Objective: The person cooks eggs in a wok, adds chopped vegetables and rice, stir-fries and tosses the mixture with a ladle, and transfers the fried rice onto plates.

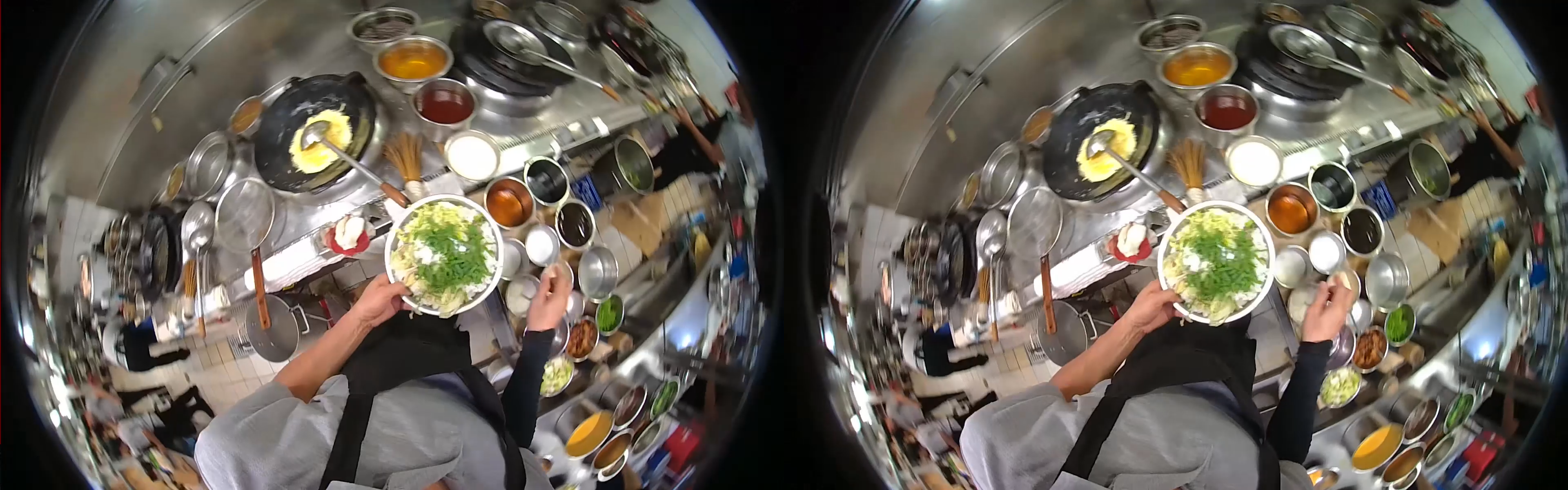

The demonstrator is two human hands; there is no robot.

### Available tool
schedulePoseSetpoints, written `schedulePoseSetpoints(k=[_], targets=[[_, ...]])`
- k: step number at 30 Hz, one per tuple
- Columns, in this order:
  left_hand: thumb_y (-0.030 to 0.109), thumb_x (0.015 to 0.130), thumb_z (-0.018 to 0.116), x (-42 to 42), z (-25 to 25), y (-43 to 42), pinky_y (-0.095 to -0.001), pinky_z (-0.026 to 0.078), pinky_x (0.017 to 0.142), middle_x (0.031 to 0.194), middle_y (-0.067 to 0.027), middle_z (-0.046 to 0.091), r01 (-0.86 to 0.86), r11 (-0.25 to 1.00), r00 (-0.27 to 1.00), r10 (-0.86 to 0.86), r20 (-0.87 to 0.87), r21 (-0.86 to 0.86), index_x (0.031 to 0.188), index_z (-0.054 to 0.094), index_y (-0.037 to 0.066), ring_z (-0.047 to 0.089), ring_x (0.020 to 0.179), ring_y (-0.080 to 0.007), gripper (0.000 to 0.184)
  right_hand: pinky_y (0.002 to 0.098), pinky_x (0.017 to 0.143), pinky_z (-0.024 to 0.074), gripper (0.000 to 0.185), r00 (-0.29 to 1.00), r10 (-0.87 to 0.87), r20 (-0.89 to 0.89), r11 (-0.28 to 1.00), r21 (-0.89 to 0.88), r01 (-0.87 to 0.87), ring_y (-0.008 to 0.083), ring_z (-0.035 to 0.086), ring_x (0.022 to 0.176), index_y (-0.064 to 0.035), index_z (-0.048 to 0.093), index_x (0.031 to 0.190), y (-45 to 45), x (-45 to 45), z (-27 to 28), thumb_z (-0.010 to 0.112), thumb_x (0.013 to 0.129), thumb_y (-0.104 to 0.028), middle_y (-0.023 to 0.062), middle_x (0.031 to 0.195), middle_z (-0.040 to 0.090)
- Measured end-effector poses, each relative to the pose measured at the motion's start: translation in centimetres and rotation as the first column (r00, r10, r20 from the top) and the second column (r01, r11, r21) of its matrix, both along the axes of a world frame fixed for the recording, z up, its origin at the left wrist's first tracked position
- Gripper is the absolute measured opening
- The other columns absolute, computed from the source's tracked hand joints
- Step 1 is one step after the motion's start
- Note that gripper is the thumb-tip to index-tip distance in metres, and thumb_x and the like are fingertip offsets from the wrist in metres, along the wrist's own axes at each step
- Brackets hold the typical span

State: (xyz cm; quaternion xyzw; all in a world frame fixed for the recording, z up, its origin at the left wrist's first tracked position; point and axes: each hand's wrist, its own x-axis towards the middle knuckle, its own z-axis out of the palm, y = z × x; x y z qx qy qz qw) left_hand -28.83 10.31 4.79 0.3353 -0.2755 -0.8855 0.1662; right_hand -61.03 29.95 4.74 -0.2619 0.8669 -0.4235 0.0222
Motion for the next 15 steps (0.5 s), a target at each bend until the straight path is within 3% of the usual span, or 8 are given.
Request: schedulePoseSetpoints(k=[2, 4, 7, 8, 10, 12, 15], targets=[[-0.003, 0.096, 0.056, 2.0, 1.4, 0.6, -0.0485, 0.066, 0.088, 0.131, -0.0160, 0.071, -0.139, 0.990, 0.990, 0.138, -0.023, -0.017, 0.141, 0.057, -0.003, 0.074, 0.111, -0.0297, 0.046, 0.0420, 0.083, 0.0537, 0.029, 0.972, 0.227, -0.060, 0.971, -0.067, -0.231, 0.0358, 0.066, 0.090, 0.0055, 0.067, 0.125, -4.9, -0.1, -2.2, 0.062, 0.105, -0.015, 0.0204, 0.106, 0.065], [-0.005, 0.095, 0.055, 4.5, 2.5, 1.0, -0.0475, 0.066, 0.089, 0.130, -0.0169, 0.071, -0.305, 0.950, 0.952, 0.304, -0.023, -0.074, 0.141, 0.056, -0.005, 0.074, 0.112, -0.0306, 0.046, 0.0465, 0.088, 0.0529, 0.028, 0.917, 0.388, 0.092, 0.916, -0.149, -0.373, 0.0405, 0.065, 0.098, 0.0019, 0.069, 0.123, -11.6, 2.4, -0.2, 0.063, 0.104, -0.018, 0.0222, 0.108, 0.065], [-0.009, 0.092, 0.056, 8.7, 4.1, 1.6, -0.0402, 0.070, 0.077, 0.124, -0.0176, 0.073, -0.559, 0.823, 0.826, 0.564, 0.020, -0.097, 0.137, 0.057, -0.008, 0.077, 0.102, -0.0290, 0.045, 0.0537, 0.092, 0.0516, 0.027, 0.775, 0.608, -0.173, 0.790, 0.039, -0.612, 0.0447, 0.064, 0.107, -0.0014, 0.071, 0.118, -22.2, 5.8, -2.8, 0.068, 0.098, -0.019, 0.0226, 0.112, 0.066], [-0.008, 0.092, 0.058, 9.8, 4.3, 1.6, -0.0373, 0.071, 0.074, 0.121, -0.0164, 0.073, -0.620, 0.775, 0.778, 0.628, 0.033, -0.124, 0.136, 0.058, -0.007, 0.078, 0.096, -0.0267, 0.044, 0.0540, 0.096, 0.0506, 0.031, 0.729, 0.678, -0.095, 0.735, 0.066, -0.675, 0.0456, 0.063, 0.111, -0.0021, 0.070, 0.122, -25.4, 7.7, -2.3, 0.070, 0.096, -0.019, 0.0229, 0.116, 0.066], [-0.008, 0.092, 0.058, 12.4, 4.5, 1.9, -0.0386, 0.071, 0.076, 0.121, -0.0164, 0.073, -0.711, 0.686, 0.691, 0.723, 0.032, -0.152, 0.136, 0.058, -0.007, 0.077, 0.098, -0.0267, 0.043, 0.0545, 0.102, 0.0495, 0.052, 0.623, 0.773, -0.119, 0.631, 0.234, -0.739, 0.0473, 0.061, 0.118, -0.0019, 0.058, 0.142, -31.0, 11.6, -2.4, 0.070, 0.096, -0.023, 0.0231, 0.125, 0.065], [-0.007, 0.092, 0.056, 14.7, 4.3, 2.1, -0.0390, 0.071, 0.077, 0.124, -0.0172, 0.072, -0.781, 0.597, 0.602, 0.798, 0.033, -0.184, 0.137, 0.056, -0.008, 0.077, 0.101, -0.0282, 0.045, 0.0548, 0.100, 0.0521, 0.055, 0.507, 0.857, -0.094, 0.500, 0.387, -0.775, 0.0475, 0.065, 0.112, -0.0011, 0.053, 0.146, -36.5, 14.9, -7.7, 0.066, 0.098, -0.023, 0.0238, 0.114, 0.068], [-0.007, 0.092, 0.054, 18.7, 2.1, 2.3, -0.0433, 0.070, 0.082, 0.126, -0.0179, 0.070, -0.820, 0.530, 0.538, 0.843, 0.028, -0.215, 0.141, 0.053, -0.008, 0.076, 0.104, -0.0317, 0.049, 0.0533, 0.100, 0.0537, 0.054, 0.463, 0.857, 0.227, 0.349, 0.407, -0.844, 0.0497, 0.067, 0.105, 0.0019, 0.051, 0.147, -40.7, 18.7, -7.6, 0.062, 0.099, -0.020, 0.0267, 0.099, 0.069]])
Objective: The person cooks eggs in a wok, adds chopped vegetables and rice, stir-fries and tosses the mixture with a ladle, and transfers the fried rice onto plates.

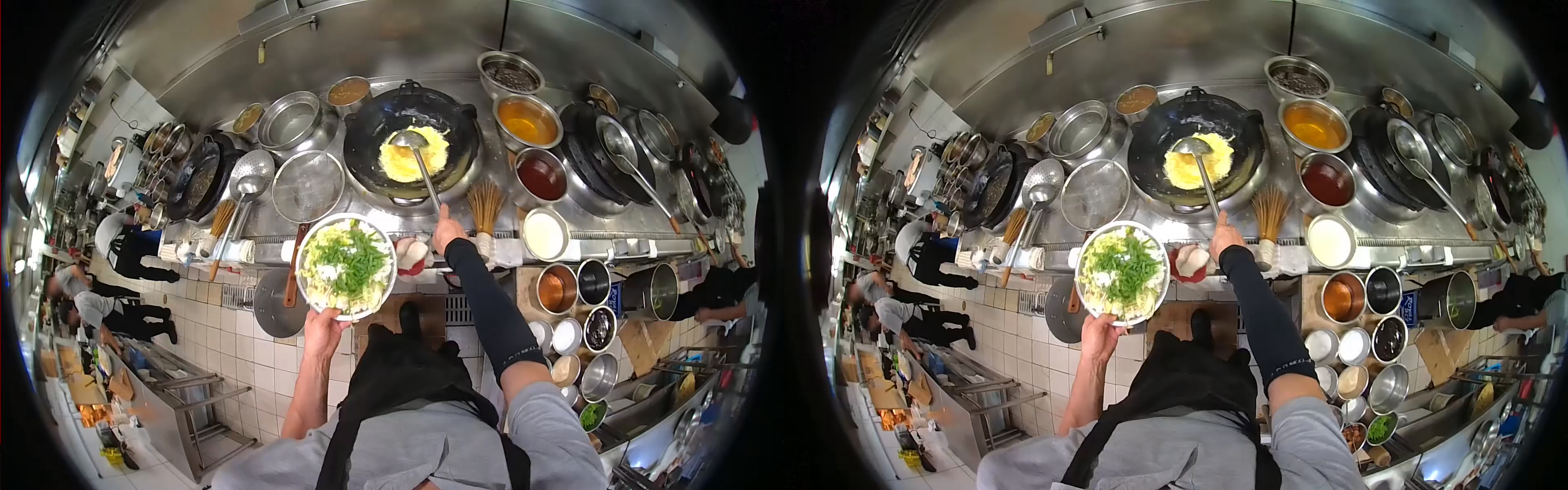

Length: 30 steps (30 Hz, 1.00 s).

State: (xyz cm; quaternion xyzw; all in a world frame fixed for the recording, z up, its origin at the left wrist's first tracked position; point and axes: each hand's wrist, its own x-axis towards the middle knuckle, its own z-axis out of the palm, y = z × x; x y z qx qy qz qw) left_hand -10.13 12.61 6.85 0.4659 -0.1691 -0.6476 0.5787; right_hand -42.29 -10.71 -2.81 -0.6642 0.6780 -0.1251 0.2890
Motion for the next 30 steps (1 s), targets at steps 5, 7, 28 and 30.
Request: schedulePoseSetpoints(k=[5, 7, 28, 30], targets=[[-0.005, 0.092, 0.057, 4.5, -1.9, -0.6, -0.0395, 0.071, 0.076, 0.122, -0.0173, 0.072, -0.156, 0.987, 0.988, 0.156, -0.007, 0.036, 0.135, 0.056, -0.008, 0.077, 0.098, -0.0294, 0.043, 0.0328, 0.032, 0.0257, 0.041, 0.550, -0.272, 0.789, 0.937, 0.347, -0.035, 0.0111, 0.035, 0.037, -0.0149, 0.051, 0.149, 2.7, 0.5, 3.5, 0.051, 0.108, -0.015, 0.0002, 0.061, 0.041], [-0.005, 0.092, 0.057, 6.2, -2.8, -1.1, -0.0398, 0.071, 0.077, 0.122, -0.0173, 0.072, -0.181, 0.982, 0.983, 0.182, -0.010, 0.047, 0.135, 0.056, -0.007, 0.077, 0.098, -0.0295, 0.043, 0.0326, 0.033, 0.0331, 0.042, 0.656, -0.317, 0.685, 0.913, 0.408, 0.016, 0.0118, 0.041, 0.038, -0.0088, 0.052, 0.149, 4.7, -2.0, 7.6, 0.052, 0.108, -0.016, 0.0027, 0.063, 0.047], [-0.004, 0.092, 0.057, 8.1, -3.0, -7.8, -0.0346, 0.070, 0.066, 0.118, -0.0177, 0.072, -0.200, 0.976, 0.979, 0.202, -0.010, 0.082, 0.136, 0.055, -0.009, 0.077, 0.090, -0.0269, 0.044, 0.0552, 0.096, 0.0536, 0.059, 0.991, -0.112, 0.077, 0.989, -0.089, 0.119, 0.0522, 0.068, 0.107, 0.0046, 0.048, 0.152, -5.0, 2.4, 4.6, 0.059, 0.099, -0.018, 0.0356, 0.122, 0.069], [-0.004, 0.092, 0.057, 8.0, -3.2, -8.1, -0.0348, 0.069, 0.065, 0.118, -0.0184, 0.072, -0.198, 0.977, 0.978, 0.202, -0.047, 0.082, 0.135, 0.055, -0.011, 0.077, 0.090, -0.0277, 0.043, 0.0552, 0.096, 0.0533, 0.061, 0.979, -0.027, 0.201, 0.979, -0.194, 0.066, 0.0519, 0.068, 0.109, 0.0035, 0.046, 0.155, -5.2, 1.6, -0.3, 0.058, 0.100, -0.019, 0.0351, 0.122, 0.069]])
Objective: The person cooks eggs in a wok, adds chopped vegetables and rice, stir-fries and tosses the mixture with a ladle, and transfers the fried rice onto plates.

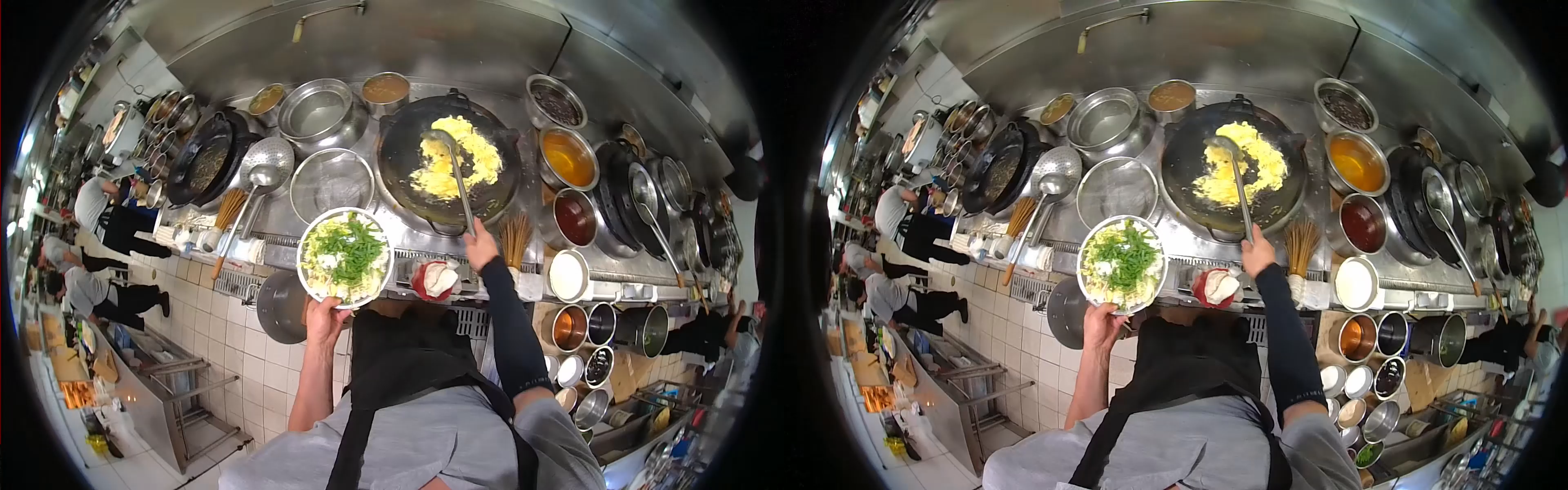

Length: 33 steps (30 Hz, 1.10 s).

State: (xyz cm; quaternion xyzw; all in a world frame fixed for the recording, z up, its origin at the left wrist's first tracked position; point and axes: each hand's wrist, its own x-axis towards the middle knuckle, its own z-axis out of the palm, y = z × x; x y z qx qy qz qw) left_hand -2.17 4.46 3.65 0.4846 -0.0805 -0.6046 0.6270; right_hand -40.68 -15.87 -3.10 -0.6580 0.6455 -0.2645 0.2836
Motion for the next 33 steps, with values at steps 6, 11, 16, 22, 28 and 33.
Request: schedulePoseSetpoints(k=[6, 11, 16, 22, 28, 33], targets=[[-0.004, 0.090, 0.059, 0.0, 0.6, 1.1, -0.0343, 0.071, 0.069, 0.120, -0.0182, 0.073, -0.020, 0.999, 0.999, 0.022, 0.031, -0.049, 0.139, 0.054, -0.009, 0.078, 0.095, -0.0275, 0.049, 0.0521, 0.097, 0.0545, 0.061, 0.996, 0.064, -0.060, 0.989, 0.135, -0.055, 0.0532, 0.067, 0.110, 0.0007, 0.047, 0.156, 12.7, -5.3, 13.7, 0.062, 0.099, -0.017, 0.0367, 0.121, 0.068], [-0.004, 0.090, 0.059, 1.2, 0.0, 1.1, -0.0347, 0.070, 0.066, 0.119, -0.0169, 0.073, -0.030, 1.000, 0.999, 0.031, 0.039, -0.008, 0.137, 0.056, -0.008, 0.078, 0.093, -0.0270, 0.047, 0.0480, 0.097, 0.0539, 0.056, 0.983, 0.181, 0.036, 0.980, 0.081, -0.183, 0.0468, 0.070, 0.114, 0.0043, 0.052, 0.152, 14.7, -7.9, 13.5, 0.064, 0.101, -0.015, 0.0335, 0.120, 0.071], [-0.005, 0.089, 0.059, 1.2, 0.2, -0.3, -0.0319, 0.068, 0.061, 0.115, -0.0155, 0.073, -0.034, 0.999, 0.999, 0.034, 0.014, -0.004, 0.136, 0.057, -0.007, 0.076, 0.085, -0.0243, 0.047, 0.0460, 0.099, 0.0537, 0.059, 0.972, -0.112, 0.209, 0.983, 0.165, 0.078, 0.0438, 0.070, 0.118, 0.0061, 0.048, 0.154, 5.9, -4.9, 4.2, 0.064, 0.101, -0.015, 0.0313, 0.125, 0.072], [-0.006, 0.091, 0.058, 1.1, 0.5, -0.4, -0.0341, 0.069, 0.064, 0.114, -0.0166, 0.073, -0.067, 0.997, 0.997, 0.068, 0.020, -0.036, 0.131, 0.058, -0.009, 0.077, 0.086, -0.0254, 0.040, 0.0439, 0.091, 0.0581, 0.065, 0.934, -0.356, 0.027, 0.879, -0.330, 0.344, 0.0403, 0.074, 0.094, 0.0057, 0.047, 0.155, 2.6, 1.5, -2.3, 0.069, 0.099, -0.019, 0.0292, 0.113, 0.074], [-0.005, 0.091, 0.059, 1.3, 0.9, -0.1, -0.0343, 0.070, 0.065, 0.115, -0.0169, 0.074, -0.082, 0.996, 0.996, 0.084, 0.036, -0.045, 0.132, 0.058, -0.010, 0.077, 0.088, -0.0260, 0.041, 0.0424, 0.060, 0.0526, 0.058, 0.883, -0.318, 0.345, 0.947, 0.152, 0.282, 0.0314, 0.066, 0.071, 0.0027, 0.045, 0.157, -2.1, -0.3, -0.6, 0.062, 0.105, -0.018, 0.0192, 0.095, 0.070], [-0.005, 0.090, 0.060, 1.7, 0.5, 0.0, -0.0337, 0.068, 0.063, 0.115, -0.0143, 0.074, -0.100, 0.995, 0.994, 0.100, 0.035, 0.004, 0.134, 0.059, -0.005, 0.076, 0.089, -0.0252, 0.044, 0.0497, 0.072, 0.0580, 0.064, 0.792, -0.315, 0.522, 0.899, 0.432, 0.072, 0.0445, 0.073, 0.077, -0.0030, 0.043, 0.160, -4.2, 1.9, 3.6, 0.064, 0.102, -0.022, 0.0277, 0.094, 0.075]])
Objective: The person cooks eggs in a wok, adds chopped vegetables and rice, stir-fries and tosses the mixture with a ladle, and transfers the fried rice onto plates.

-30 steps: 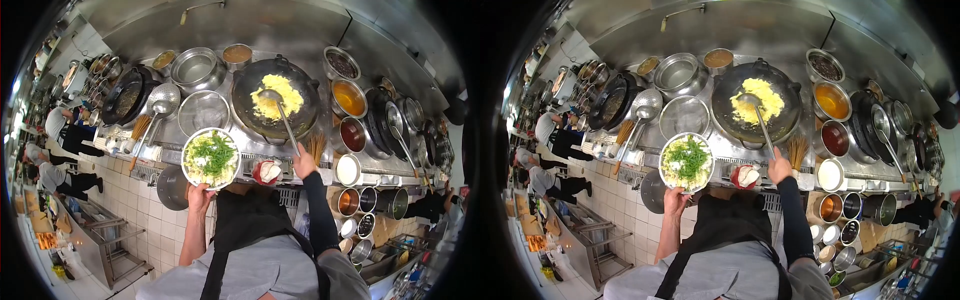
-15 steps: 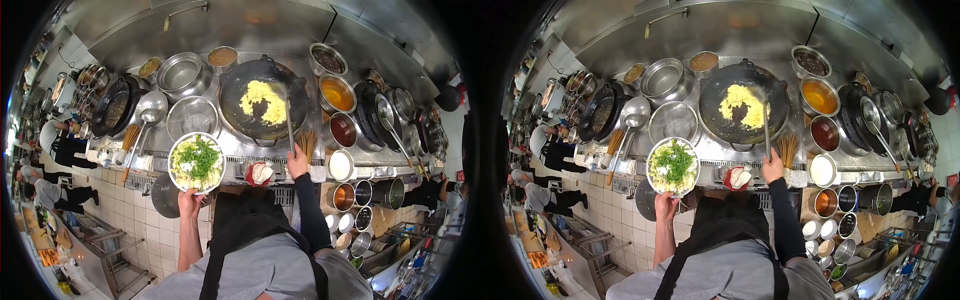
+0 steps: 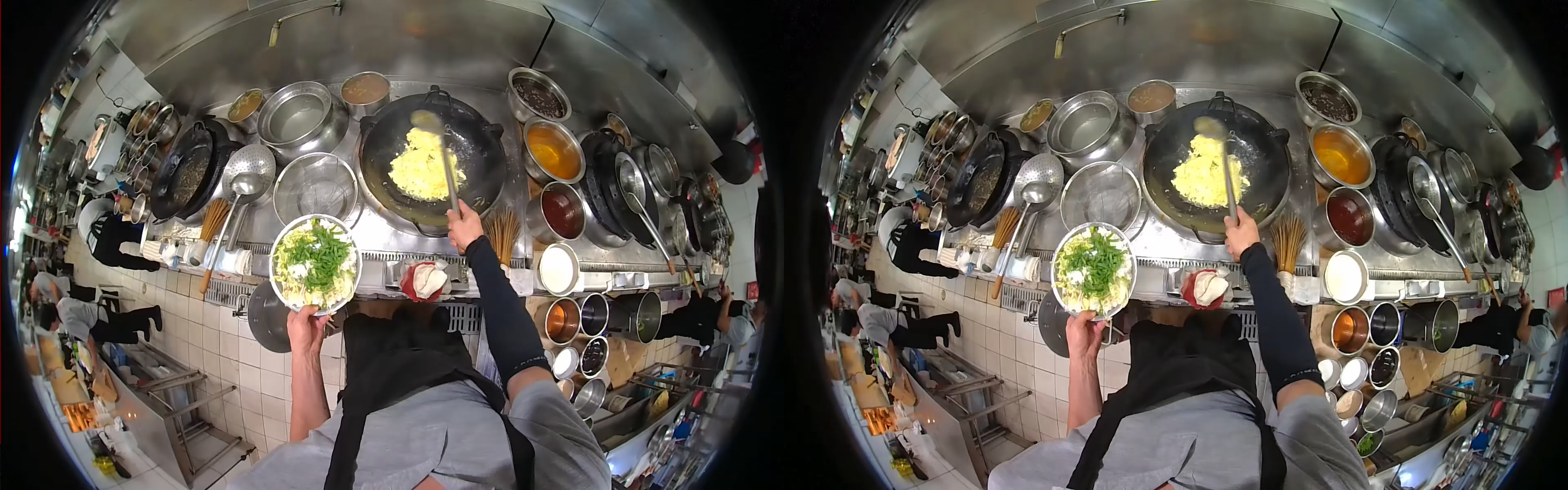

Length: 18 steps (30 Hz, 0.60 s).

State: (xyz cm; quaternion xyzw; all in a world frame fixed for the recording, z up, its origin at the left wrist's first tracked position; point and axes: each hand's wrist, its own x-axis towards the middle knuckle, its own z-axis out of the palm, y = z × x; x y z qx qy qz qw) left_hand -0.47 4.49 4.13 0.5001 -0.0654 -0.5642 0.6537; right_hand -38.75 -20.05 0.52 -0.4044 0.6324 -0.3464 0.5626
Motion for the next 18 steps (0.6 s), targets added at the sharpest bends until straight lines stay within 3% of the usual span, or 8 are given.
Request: schedulePoseSetpoints(k=[2, 4, 6, 8, 12, 14, 15, 18], targets=[[-0.005, 0.090, 0.061, -0.1, 0.3, -0.4, -0.0337, 0.068, 0.063, 0.115, -0.0139, 0.074, -0.005, 1.000, 1.000, 0.005, -0.008, -0.003, 0.133, 0.060, -0.005, 0.076, 0.089, -0.0247, 0.043, 0.0541, 0.087, 0.0558, 0.067, 0.932, 0.191, -0.310, 0.964, -0.119, -0.237, 0.0523, 0.071, 0.094, -0.0084, 0.044, 0.161, 1.8, -1.5, 1.6, 0.064, 0.097, -0.016, 0.0326, 0.102, 0.074], [-0.005, 0.090, 0.061, -0.2, 0.9, -0.5, -0.0337, 0.068, 0.062, 0.115, -0.0137, 0.074, -0.022, 1.000, 1.000, 0.022, 0.008, 0.007, 0.132, 0.060, -0.004, 0.076, 0.089, -0.0244, 0.043, 0.0557, 0.085, 0.0558, 0.067, 0.732, 0.205, -0.649, 0.788, -0.334, -0.517, 0.0511, 0.070, 0.090, -0.0118, 0.045, 0.160, 4.9, -4.8, 0.9, 0.063, 0.096, -0.012, 0.0302, 0.100, 0.074], [-0.005, 0.089, 0.061, 0.1, 0.6, -0.5, -0.0339, 0.069, 0.064, 0.116, -0.0148, 0.074, -0.017, 1.000, 1.000, 0.017, 0.017, 0.005, 0.133, 0.060, -0.006, 0.076, 0.090, -0.0251, 0.044, 0.0564, 0.090, 0.0547, 0.067, 0.654, 0.292, -0.698, 0.815, -0.177, -0.552, 0.0506, 0.069, 0.097, -0.0148, 0.047, 0.159, 8.3, -8.3, 4.3, 0.062, 0.094, -0.010, 0.0306, 0.106, 0.073], [-0.004, 0.089, 0.062, 1.4, -0.4, 0.0, -0.0346, 0.071, 0.068, 0.118, -0.0172, 0.073, 0.007, 1.000, 1.000, -0.007, 0.021, -0.007, 0.135, 0.057, -0.010, 0.077, 0.092, -0.0268, 0.046, 0.0546, 0.093, 0.0548, 0.066, 0.545, 0.236, -0.805, 0.848, -0.104, -0.520, 0.0491, 0.069, 0.104, -0.0165, 0.050, 0.158, 11.5, -11.6, 6.9, 0.063, 0.094, -0.011, 0.0314, 0.110, 0.072], [-0.004, 0.089, 0.062, 1.6, -0.1, 0.2, -0.0332, 0.070, 0.066, 0.116, -0.0163, 0.074, -0.023, 1.000, 0.999, 0.023, 0.028, -0.001, 0.134, 0.058, -0.008, 0.077, 0.091, -0.0259, 0.045, 0.0486, 0.097, 0.0564, 0.065, 0.608, 0.188, -0.771, 0.900, -0.113, -0.422, 0.0454, 0.070, 0.109, -0.0135, 0.055, 0.156, 17.5, -15.3, 13.9, 0.066, 0.092, -0.007, 0.0295, 0.118, 0.072], [-0.004, 0.089, 0.062, 1.9, -0.4, 0.4, -0.0333, 0.070, 0.066, 0.116, -0.0166, 0.074, -0.031, 0.999, 0.999, 0.030, 0.034, 0.020, 0.134, 0.059, -0.008, 0.077, 0.091, -0.0264, 0.045, 0.0454, 0.100, 0.0560, 0.065, 0.616, 0.292, -0.732, 0.916, 0.028, -0.400, 0.0425, 0.071, 0.114, -0.0103, 0.056, 0.154, 19.2, -16.6, 20.1, 0.068, 0.090, -0.006, 0.0287, 0.123, 0.072], [-0.004, 0.089, 0.062, 2.2, -0.9, 0.4, -0.0335, 0.070, 0.067, 0.117, -0.0167, 0.074, -0.019, 1.000, 0.999, 0.018, 0.032, 0.008, 0.134, 0.059, -0.008, 0.078, 0.092, -0.0267, 0.045, 0.0437, 0.102, 0.0554, 0.064, 0.691, 0.305, -0.655, 0.932, 0.058, -0.357, 0.0416, 0.072, 0.117, -0.0066, 0.057, 0.153, 19.7, -16.6, 21.8, 0.070, 0.090, -0.007, 0.0292, 0.122, 0.072], [-0.003, 0.089, 0.062, 1.4, -0.1, -0.5, -0.0334, 0.069, 0.066, 0.116, -0.0154, 0.073, -0.009, 1.000, 1.000, 0.009, 0.021, 0.009, 0.132, 0.060, -0.007, 0.077, 0.091, -0.0257, 0.043, 0.0442, 0.103, 0.0548, 0.064, 0.695, 0.269, -0.667, 0.865, -0.150, -0.478, 0.0424, 0.072, 0.117, -0.0034, 0.056, 0.152, 18.8, -17.8, 14.7, 0.070, 0.089, -0.007, 0.0301, 0.119, 0.073]])
